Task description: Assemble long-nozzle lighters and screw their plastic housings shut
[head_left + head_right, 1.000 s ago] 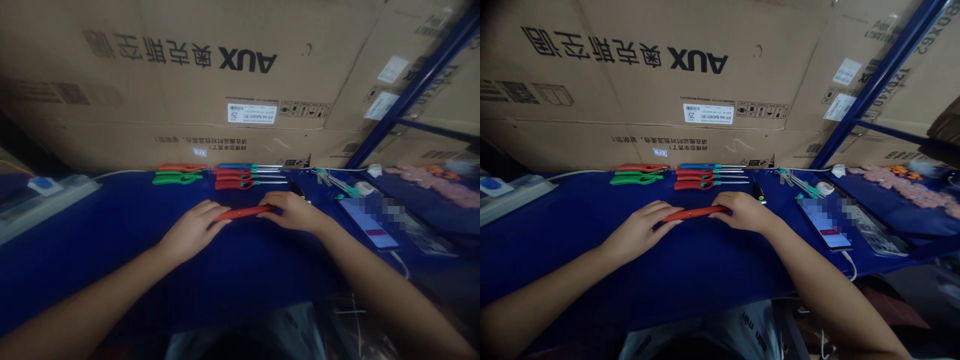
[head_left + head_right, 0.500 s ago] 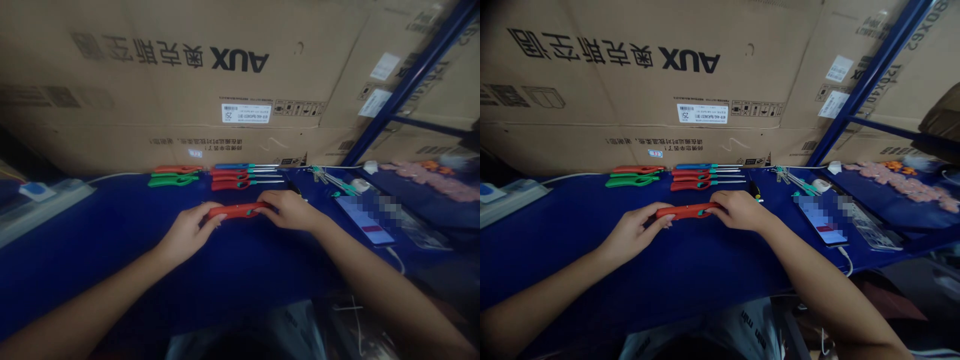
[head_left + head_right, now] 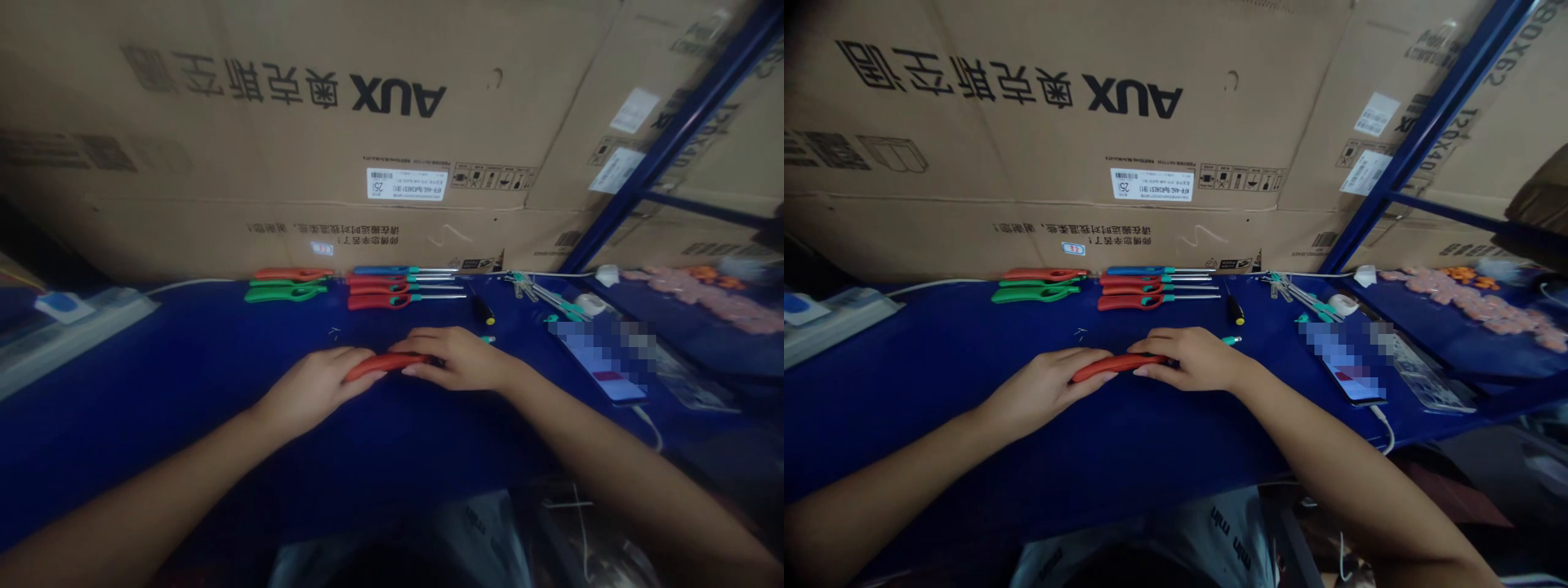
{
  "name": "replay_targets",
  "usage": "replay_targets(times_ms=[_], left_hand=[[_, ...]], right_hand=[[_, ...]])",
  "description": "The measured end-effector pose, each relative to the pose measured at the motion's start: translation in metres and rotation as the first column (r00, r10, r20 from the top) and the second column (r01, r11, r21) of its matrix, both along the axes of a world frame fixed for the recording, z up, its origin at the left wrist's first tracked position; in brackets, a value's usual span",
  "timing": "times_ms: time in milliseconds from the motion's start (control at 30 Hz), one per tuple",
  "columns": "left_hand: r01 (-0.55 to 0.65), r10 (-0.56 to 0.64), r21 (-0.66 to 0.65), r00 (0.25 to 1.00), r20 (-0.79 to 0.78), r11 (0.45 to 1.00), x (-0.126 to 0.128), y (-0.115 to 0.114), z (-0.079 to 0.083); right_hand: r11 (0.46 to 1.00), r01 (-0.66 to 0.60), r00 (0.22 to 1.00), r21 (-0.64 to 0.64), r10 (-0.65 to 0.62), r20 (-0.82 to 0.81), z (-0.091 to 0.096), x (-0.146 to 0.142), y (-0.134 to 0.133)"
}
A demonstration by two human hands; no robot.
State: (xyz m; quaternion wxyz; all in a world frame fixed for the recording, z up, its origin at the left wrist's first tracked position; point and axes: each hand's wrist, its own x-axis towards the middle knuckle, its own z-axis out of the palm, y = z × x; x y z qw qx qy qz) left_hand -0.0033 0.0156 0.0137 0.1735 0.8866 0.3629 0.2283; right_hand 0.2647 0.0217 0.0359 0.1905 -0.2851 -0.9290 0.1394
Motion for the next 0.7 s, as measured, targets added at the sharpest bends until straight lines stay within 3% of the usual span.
replay_targets(times_ms=[267,400,700], left_hand=[[-0.045,0.045,-0.074,0.999,0.001,0.996,0.004,-0.003,0.002],[-0.013,0.011,-0.041,0.999,-0.053,0.999,0.002,-0.001,0.005],[-0.024,0.028,0.056,0.997,-0.076,0.998,-0.008,0.008,0.010]], right_hand=[[0.992,0.001,0.999,0.123,0.005,-0.049,-0.009,-0.009,-0.002],[0.996,-0.030,0.998,0.085,0.035,-0.059,-0.006,-0.004,0.001],[0.986,0.078,0.995,0.146,-0.087,0.056,0.001,0.017,0.011]])
